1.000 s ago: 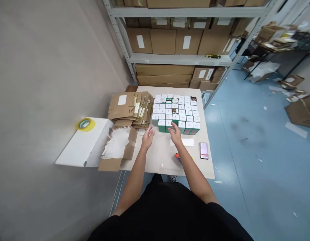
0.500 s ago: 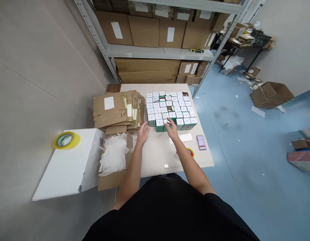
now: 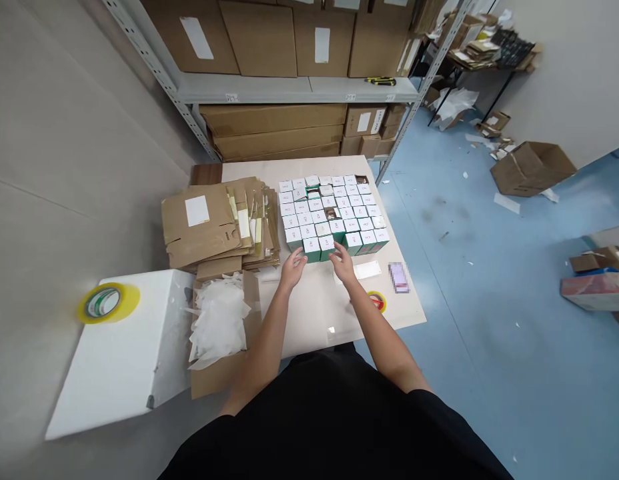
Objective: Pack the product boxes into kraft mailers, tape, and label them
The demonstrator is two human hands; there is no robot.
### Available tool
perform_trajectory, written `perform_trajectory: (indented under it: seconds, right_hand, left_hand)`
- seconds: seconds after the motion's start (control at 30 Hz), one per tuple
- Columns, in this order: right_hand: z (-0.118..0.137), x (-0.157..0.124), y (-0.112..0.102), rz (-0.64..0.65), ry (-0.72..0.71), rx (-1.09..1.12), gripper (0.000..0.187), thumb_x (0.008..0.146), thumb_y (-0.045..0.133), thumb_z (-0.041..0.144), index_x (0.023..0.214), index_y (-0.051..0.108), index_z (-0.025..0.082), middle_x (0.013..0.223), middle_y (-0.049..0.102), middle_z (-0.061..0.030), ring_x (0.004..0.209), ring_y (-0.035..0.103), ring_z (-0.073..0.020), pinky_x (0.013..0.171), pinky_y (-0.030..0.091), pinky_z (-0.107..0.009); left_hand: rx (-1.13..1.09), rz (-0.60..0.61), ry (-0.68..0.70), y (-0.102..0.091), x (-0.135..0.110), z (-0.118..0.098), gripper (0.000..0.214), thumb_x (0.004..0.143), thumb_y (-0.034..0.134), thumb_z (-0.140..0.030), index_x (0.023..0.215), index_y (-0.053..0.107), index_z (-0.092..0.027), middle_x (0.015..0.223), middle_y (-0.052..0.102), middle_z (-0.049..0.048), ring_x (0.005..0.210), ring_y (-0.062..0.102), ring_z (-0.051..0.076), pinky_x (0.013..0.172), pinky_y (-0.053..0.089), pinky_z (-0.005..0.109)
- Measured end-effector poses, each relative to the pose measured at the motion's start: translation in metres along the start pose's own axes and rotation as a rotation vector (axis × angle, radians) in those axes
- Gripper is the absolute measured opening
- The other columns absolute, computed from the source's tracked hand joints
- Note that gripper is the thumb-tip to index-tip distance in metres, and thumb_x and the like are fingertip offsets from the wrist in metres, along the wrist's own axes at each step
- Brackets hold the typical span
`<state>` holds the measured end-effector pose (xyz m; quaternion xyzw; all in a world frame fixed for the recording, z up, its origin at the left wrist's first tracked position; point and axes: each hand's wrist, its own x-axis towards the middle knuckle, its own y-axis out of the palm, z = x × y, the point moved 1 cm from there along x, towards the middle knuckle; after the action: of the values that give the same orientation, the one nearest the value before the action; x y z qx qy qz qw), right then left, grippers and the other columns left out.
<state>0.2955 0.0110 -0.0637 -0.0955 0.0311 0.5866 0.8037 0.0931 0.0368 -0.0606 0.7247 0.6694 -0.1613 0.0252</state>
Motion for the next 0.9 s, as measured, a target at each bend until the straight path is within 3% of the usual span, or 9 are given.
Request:
perform_trajectory:
  seconds: [0.17,0.47,0.57,0.67,0.77,0.9]
  right_hand:
    - [-0.023,-0.003,-0.037,-0.019,0.07,-0.091,0.064,0.086,0.065,0.046,0.146,0.058,0.026,0.154,0.056,-0.011,0.128,0.062,-0.0293,0.111,0.048,-0.05]
    - [-0.088,-0.051,-0.132,-0.198,0.141,-0.208,0.061,0.091,0.057,0.043,0.149,0.053,0.026,0.156,0.053,-0.0115,0.129,0.061,-0.0276,0.11,0.051,-0.048]
    - [-0.12,-0.071,-0.153,-0.233,0.171,-0.279,0.059,0.09,0.055,0.041,0.147,0.054,0.022,0.152,0.057,-0.0137,0.124,0.063,-0.0269,0.103,0.055,-0.045]
    - [-0.149,-0.084,-0.168,-0.238,0.212,-0.387,0.056,0.089,0.054,0.036,0.142,0.056,0.017,0.143,0.062,-0.0156,0.118,0.065,-0.0255,0.099,0.057,-0.042]
    - [-0.172,-0.091,-0.181,-0.143,0.228,-0.489,0.044,0.089,0.055,0.031,0.13,0.063,0.018,0.127,0.07,-0.0125,0.113,0.067,-0.0246,0.1,0.056,-0.04]
    - [-0.198,-0.098,-0.187,0.155,0.227,-0.628,0.036,0.086,0.06,0.023,0.122,0.067,0.018,0.121,0.072,-0.0111,0.111,0.067,-0.0255,0.099,0.054,-0.038]
  left_hand:
    - [0.037,0.069,-0.033,0.033,-0.003,0.008,0.047,0.096,0.066,-0.037,0.141,0.063,-0.025,0.15,0.061,0.0095,0.137,0.057,0.027,0.113,0.047,0.039]
    - [0.091,0.276,-0.026,0.13,-0.024,0.021,0.045,0.097,0.063,-0.03,0.142,0.062,-0.024,0.153,0.058,0.0104,0.139,0.056,0.026,0.109,0.051,0.039]
    - [0.119,0.321,-0.006,0.148,-0.038,0.02,0.046,0.097,0.064,-0.029,0.143,0.062,-0.024,0.151,0.06,0.0107,0.14,0.055,0.027,0.11,0.05,0.041]
    - [0.12,0.285,-0.014,0.156,-0.053,0.022,0.045,0.097,0.062,-0.027,0.142,0.063,-0.023,0.147,0.063,0.0116,0.138,0.057,0.025,0.111,0.05,0.041]
    - [0.105,0.183,-0.047,0.161,-0.074,0.031,0.042,0.097,0.062,-0.025,0.139,0.065,-0.021,0.144,0.066,0.0124,0.135,0.06,0.025,0.11,0.051,0.041]
    - [0.112,0.097,-0.115,0.168,-0.107,0.052,0.039,0.096,0.063,-0.025,0.135,0.067,-0.021,0.141,0.068,0.0133,0.131,0.064,0.025,0.108,0.053,0.043]
